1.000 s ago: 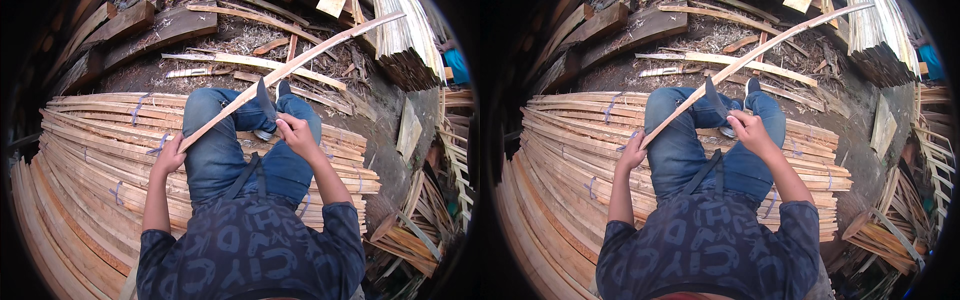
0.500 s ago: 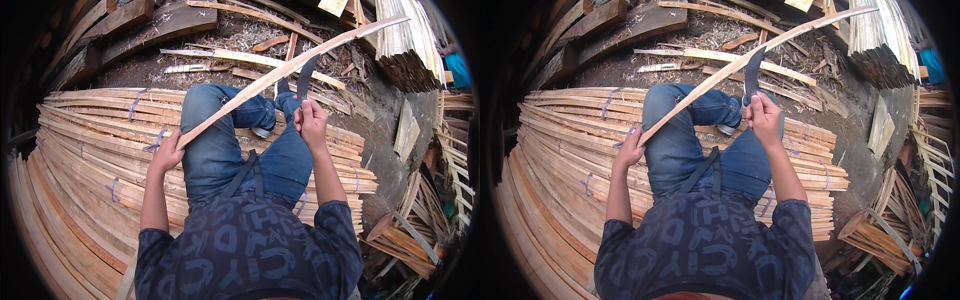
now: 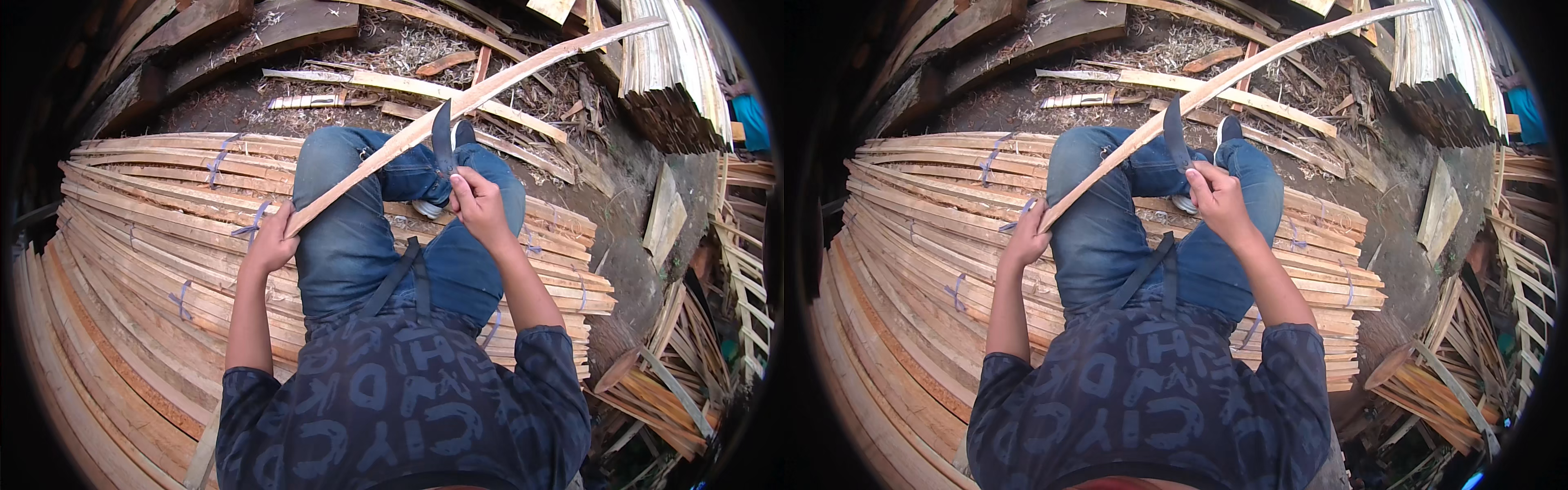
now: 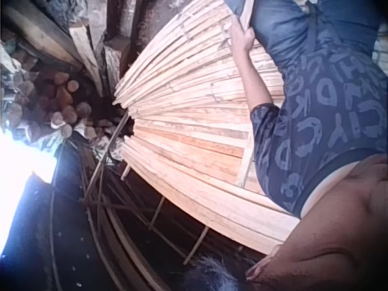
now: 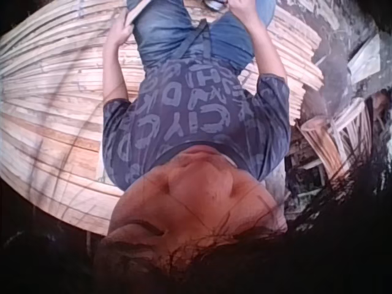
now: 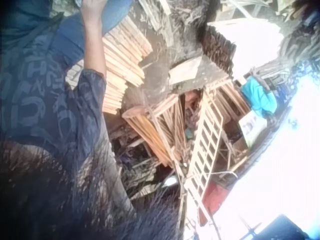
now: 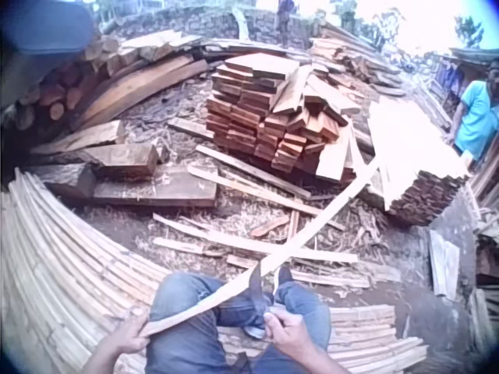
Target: The person sits on the ground and uses a curved knife to shave and shape a long, thin piece of wood. They hold the wood with their left hand and repeatedly scrape the surface with the knife in their right hand, creating wood shavings.
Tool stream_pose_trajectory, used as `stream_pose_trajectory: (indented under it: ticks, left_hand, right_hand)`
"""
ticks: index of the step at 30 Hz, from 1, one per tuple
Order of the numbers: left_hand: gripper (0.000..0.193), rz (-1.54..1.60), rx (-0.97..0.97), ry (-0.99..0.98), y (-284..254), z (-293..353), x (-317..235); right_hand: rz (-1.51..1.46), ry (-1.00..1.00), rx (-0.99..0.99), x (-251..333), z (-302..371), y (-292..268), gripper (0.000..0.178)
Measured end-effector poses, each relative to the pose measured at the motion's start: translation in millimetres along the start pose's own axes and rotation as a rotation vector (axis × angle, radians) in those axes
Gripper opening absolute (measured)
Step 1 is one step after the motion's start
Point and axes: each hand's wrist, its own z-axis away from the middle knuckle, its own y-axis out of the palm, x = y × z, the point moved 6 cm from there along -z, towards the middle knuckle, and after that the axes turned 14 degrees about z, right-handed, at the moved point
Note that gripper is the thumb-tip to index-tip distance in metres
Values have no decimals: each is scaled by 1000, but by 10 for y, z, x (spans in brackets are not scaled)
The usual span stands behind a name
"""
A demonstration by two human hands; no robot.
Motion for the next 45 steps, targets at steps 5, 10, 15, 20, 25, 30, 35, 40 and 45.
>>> stream_pose_trajectory:
  ticks: [5, 10, 15, 20, 25, 30, 35, 40, 45]
  left_hand:
    - [30, -7, -11, 14, -7, 14, -34]
    - [30, 5, -14, -6, 6, 25, 21]
    - [30, -16, -8, -5, -15, -14, -46]
    - [29, -3, -15, -4, -22, -1, 29]
    - [31, 32, -7, -26, -1, 22, 24]
    - [31, 18, -7, -29, -1, -13, 31]
    - [31, 28, -11, -14, -22, 26, 44]
    - [29, 42, -17, -31, 4, 14, 16]
    - [29, 69, -37, -27, -9, 52, 72]
  right_hand:
    - [-20, 60, 158, -20, 18, -39, 23]
    - [-226, 166, 37, 123, -45, -208, 24]
    - [142, -102, -60, 91, -79, 40, 25]
    - [-123, 86, 152, -14, -11, 46, 27]
    - [-420, 158, -79, 84, -78, -238, 33]
    - [8, -5, 29, -23, -39, 168, 32]
    - [-124, 114, 268, -32, -38, 163, 32]
    - [-216, 229, 573, 114, 177, 511, 34]
    - [-364, 141, 114, 202, 46, 88, 35]
